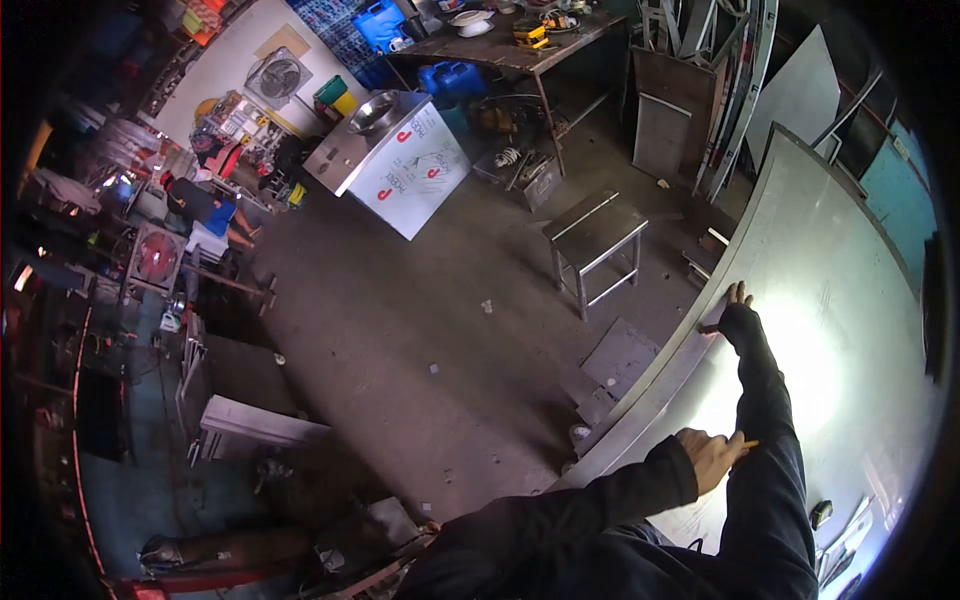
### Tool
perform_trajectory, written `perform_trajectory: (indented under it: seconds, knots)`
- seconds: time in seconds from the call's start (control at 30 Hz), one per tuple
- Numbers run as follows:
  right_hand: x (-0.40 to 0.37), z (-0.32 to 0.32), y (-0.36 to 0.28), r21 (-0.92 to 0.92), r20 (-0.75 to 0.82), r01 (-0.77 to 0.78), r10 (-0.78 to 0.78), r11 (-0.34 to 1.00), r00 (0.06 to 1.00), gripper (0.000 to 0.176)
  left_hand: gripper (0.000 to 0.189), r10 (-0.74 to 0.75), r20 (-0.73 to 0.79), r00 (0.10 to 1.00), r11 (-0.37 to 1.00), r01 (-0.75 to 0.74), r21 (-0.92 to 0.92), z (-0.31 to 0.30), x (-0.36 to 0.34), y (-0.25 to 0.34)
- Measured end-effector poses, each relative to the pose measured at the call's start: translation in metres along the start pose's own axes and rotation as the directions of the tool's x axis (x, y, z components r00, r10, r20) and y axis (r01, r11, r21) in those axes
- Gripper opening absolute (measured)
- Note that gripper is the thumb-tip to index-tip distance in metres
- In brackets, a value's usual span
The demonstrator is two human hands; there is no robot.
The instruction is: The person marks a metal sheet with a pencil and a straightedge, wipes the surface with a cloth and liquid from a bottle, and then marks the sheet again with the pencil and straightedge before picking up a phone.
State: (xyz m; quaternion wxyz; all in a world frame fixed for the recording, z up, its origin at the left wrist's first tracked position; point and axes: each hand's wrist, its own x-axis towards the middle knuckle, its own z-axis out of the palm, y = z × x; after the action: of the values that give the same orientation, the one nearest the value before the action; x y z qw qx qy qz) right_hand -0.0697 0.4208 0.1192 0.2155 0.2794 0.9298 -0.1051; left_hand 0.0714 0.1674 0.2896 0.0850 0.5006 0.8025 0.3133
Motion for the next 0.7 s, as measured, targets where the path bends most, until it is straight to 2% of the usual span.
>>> perform_trajectory:
  seconds: [0.03, 0.1, 0.13, 0.17, 0.23, 0.27, 0.3, 0.37, 0.43, 0.47, 0.5, 0.57, 0.63, 0.67, 0.7]
  knots:
    - [0.0, 0.001, 0.0, -0.002, -0.001, 0.007, -0.007, 1.0, 1.0, 0.141, 0.02, -0.005, -0.004, 1.0, 1.0, 0.005, 0.004, 0.001, 0.005, -0.005]
    - [0.005, 0.004, 0.0, 0.004, 0.003, -0.024, 0.024, 1.0, 1.0, 0.143, 0.018, -0.112, 0.009, 0.994, 0.991, 0.111, 0.076, 0.009, 0.022, -0.02]
    - [0.015, 0.013, 0.008, 0.041, -0.019, -0.013, 0.014, 0.999, 1.0, 0.144, 0.018, -0.117, -0.075, 0.99, 0.991, 0.121, 0.053, 0.017, 0.023, -0.022]
    - [0.013, 0.009, 0.005, 0.028, -0.004, -0.033, 0.033, 0.999, 0.999, 0.145, 0.019, -0.171, -0.004, 0.985, 0.985, 0.171, 0.038, 0.019, 0.023, -0.017]
    - [0.008, 0.002, 0.002, 0.03, 0.021, -0.037, 0.037, 0.999, 0.999, 0.145, 0.021, -0.15, 0.004, 0.989, 0.988, 0.15, -0.047, 0.022, 0.008, -0.004]
    - [0.008, 0.003, 0.004, 0.024, 0.026, -0.043, 0.042, 0.999, 0.999, 0.145, 0.024, -0.083, -0.001, 0.997, 0.986, 0.082, -0.149, 0.014, 0.002, 0.0]
    - [0.01, 0.006, 0.004, 0.023, 0.023, -0.042, 0.042, 0.999, 0.999, 0.145, 0.024, -0.064, 0.054, 0.996, 0.969, 0.075, -0.235, 0.006, -0.003, 0.003]
    - [0.014, 0.012, 0.006, 0.018, 0.013, -0.038, 0.038, 0.999, 0.999, 0.145, 0.023, -0.081, -0.031, 0.996, 0.986, 0.076, -0.149, 0.007, -0.002, 0.0]
    - [0.021, 0.017, 0.009, 0.013, -0.011, -0.026, 0.027, 1.0, 1.0, 0.145, 0.024, -0.148, -0.212, 0.966, 0.988, 0.134, -0.077, 0.027, 0.017, -0.022]
    - [0.023, 0.018, 0.01, 0.009, -0.038, -0.015, 0.015, 1.0, 0.999, 0.145, 0.026, -0.199, -0.148, 0.969, 0.978, 0.187, -0.094, 0.025, 0.024, -0.032]
    - [0.025, 0.021, 0.012, 0.01, -0.062, 0.004, -0.003, 1.0, 0.998, 0.145, 0.026, -0.219, -0.147, 0.965, 0.976, 0.215, -0.043, 0.025, 0.027, -0.036]
    - [0.03, 0.025, 0.02, -0.007, -0.068, 0.015, -0.016, 1.0, 0.998, 0.145, 0.027, -0.219, -0.078, 0.973, 0.975, 0.215, -0.057, 0.034, 0.022, -0.026]
    - [0.012, 0.001, 0.002, 0.001, 0.052, -0.054, 0.053, 0.999, 0.997, 0.145, 0.025, -0.114, 0.008, 0.993, 0.976, 0.113, -0.186, 0.006, 0.005, -0.005]
    - [0.021, 0.008, 0.007, 0.017, 0.058, -0.054, 0.053, 0.998, 0.997, 0.148, 0.023, -0.046, -0.005, 0.999, 0.977, 0.044, -0.207, 0.01, -0.005, -0.003]
    - [0.026, 0.011, 0.008, 0.014, 0.064, -0.053, 0.052, 0.999, 0.997, 0.148, 0.023, -0.051, -0.004, 0.999, 0.976, 0.049, -0.21, 0.01, -0.006, -0.005]
